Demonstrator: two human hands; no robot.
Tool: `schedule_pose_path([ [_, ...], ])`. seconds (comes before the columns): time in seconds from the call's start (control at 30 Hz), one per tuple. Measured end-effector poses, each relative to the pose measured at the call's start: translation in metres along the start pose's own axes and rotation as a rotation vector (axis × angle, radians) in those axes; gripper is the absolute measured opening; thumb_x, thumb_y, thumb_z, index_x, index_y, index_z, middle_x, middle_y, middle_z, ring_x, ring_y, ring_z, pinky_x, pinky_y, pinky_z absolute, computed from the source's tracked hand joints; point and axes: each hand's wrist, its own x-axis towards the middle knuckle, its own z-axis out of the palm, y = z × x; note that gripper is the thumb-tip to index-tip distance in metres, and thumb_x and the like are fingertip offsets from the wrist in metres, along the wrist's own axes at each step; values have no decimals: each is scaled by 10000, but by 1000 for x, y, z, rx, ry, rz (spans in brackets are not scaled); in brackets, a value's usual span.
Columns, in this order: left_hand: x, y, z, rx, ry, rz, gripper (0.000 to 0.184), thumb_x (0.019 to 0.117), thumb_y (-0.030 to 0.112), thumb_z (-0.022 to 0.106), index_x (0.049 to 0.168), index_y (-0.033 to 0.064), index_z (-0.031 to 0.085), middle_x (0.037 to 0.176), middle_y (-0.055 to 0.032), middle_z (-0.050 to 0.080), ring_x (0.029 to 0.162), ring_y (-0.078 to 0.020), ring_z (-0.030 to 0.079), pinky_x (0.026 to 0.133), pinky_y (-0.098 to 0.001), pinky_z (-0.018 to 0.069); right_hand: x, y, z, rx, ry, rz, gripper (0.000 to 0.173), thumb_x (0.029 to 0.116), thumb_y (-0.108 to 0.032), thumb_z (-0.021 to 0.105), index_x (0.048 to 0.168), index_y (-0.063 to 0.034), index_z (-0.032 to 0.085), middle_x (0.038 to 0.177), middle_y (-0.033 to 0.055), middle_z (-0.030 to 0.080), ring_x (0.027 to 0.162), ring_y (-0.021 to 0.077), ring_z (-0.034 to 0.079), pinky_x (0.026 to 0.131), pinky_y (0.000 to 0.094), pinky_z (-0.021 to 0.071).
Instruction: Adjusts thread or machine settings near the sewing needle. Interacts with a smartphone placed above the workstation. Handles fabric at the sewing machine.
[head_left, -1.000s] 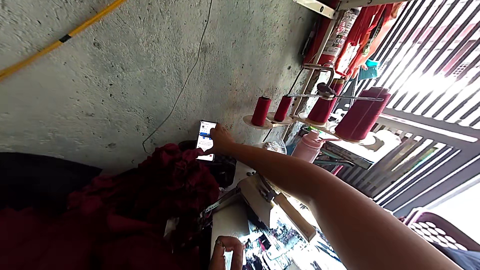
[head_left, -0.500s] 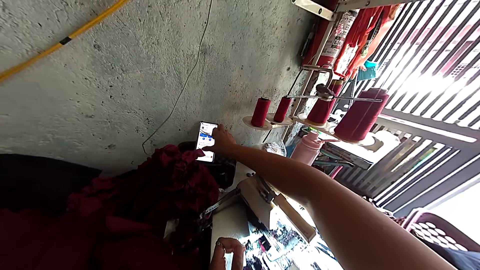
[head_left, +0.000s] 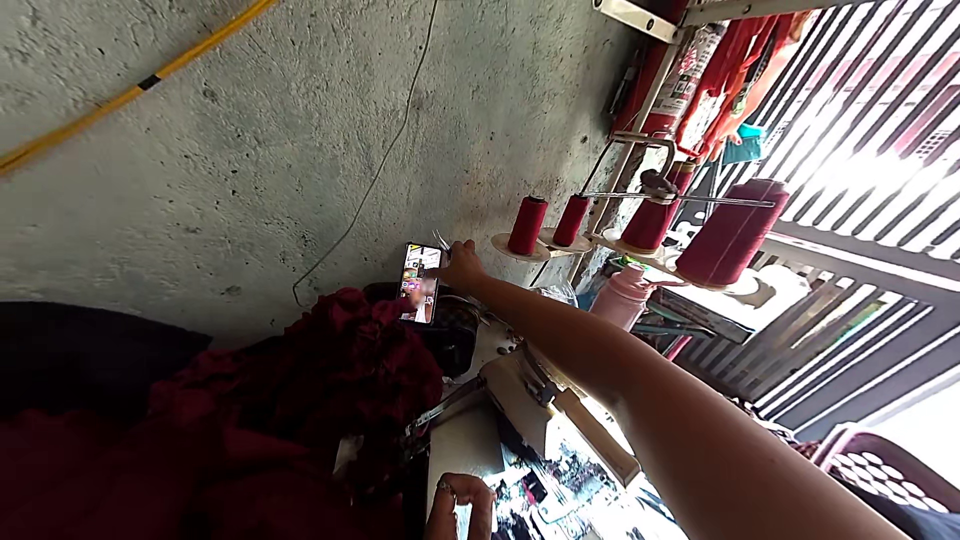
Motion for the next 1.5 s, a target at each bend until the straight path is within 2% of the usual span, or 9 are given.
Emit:
schedule_pose_path([
  [0.13,-1,-1,1,-3,3,-4,96,994,-9,472,1013,-15,565,953,17,653,953,15,620,916,-204,509,-2,-3,1,-22,-14,-4,690,866,-400,816,1309,43,529,1431,291,436,1154,435,594,892,595,515],
  [0.3,0,1,0,4,-1,-11,98,993,-9,466,1007,-14,562,948,15,650,954,10,621,916,-211,512,-3,-7,1,-7,-11,3,510,1027,-383,605,1305,40,543,1447,288,434,1179,434,594,919,588,512],
  [0.37,0,1,0,5,0,-7,98,994,-6,469,1006,-17,565,947,13,653,952,9,622,916,-211,510,-3,-7,1,-11,-5,-7,536,1003,-387,651,1298,47,544,1445,292,433,1179,438,592,923,585,512],
  [0.47,0,0,0,2,-1,-5,102,996,-1,468,1013,-14,567,948,14,653,954,8,622,917,-211,510,-3,-7,1,-48,-12,-13,626,918,-391,769,1302,47,541,1429,297,442,1164,438,597,908,583,521],
  [0.57,0,0,1,-5,2,-3,99,993,-9,469,1010,-9,567,948,17,652,954,12,621,915,-206,510,-2,-6,3,-64,-12,-13,640,895,-394,792,1296,38,542,1430,286,438,1163,436,594,901,586,521],
  [0.93,-1,2,1,-7,8,-10,101,987,-12,473,1008,-30,570,945,8,650,949,15,619,912,-203,510,-2,-10,5,-125,-13,-9,653,902,-402,781,1317,37,534,1445,282,424,1181,438,585,897,591,518],
  [1.2,-1,4,2,-4,13,-36,106,992,12,472,1011,-36,564,944,3,639,952,7,615,919,-209,504,-1,-8,1,-75,-6,-7,622,950,-435,719,1311,39,541,1436,287,439,1188,441,583,910,593,511],
  [1.5,-1,4,2,-8,6,-30,99,996,14,476,1013,-29,564,945,8,641,949,12,615,918,-205,504,1,-8,4,-103,-23,-7,611,933,-428,740,1295,26,549,1410,275,460,1165,427,596,891,588,519],
])
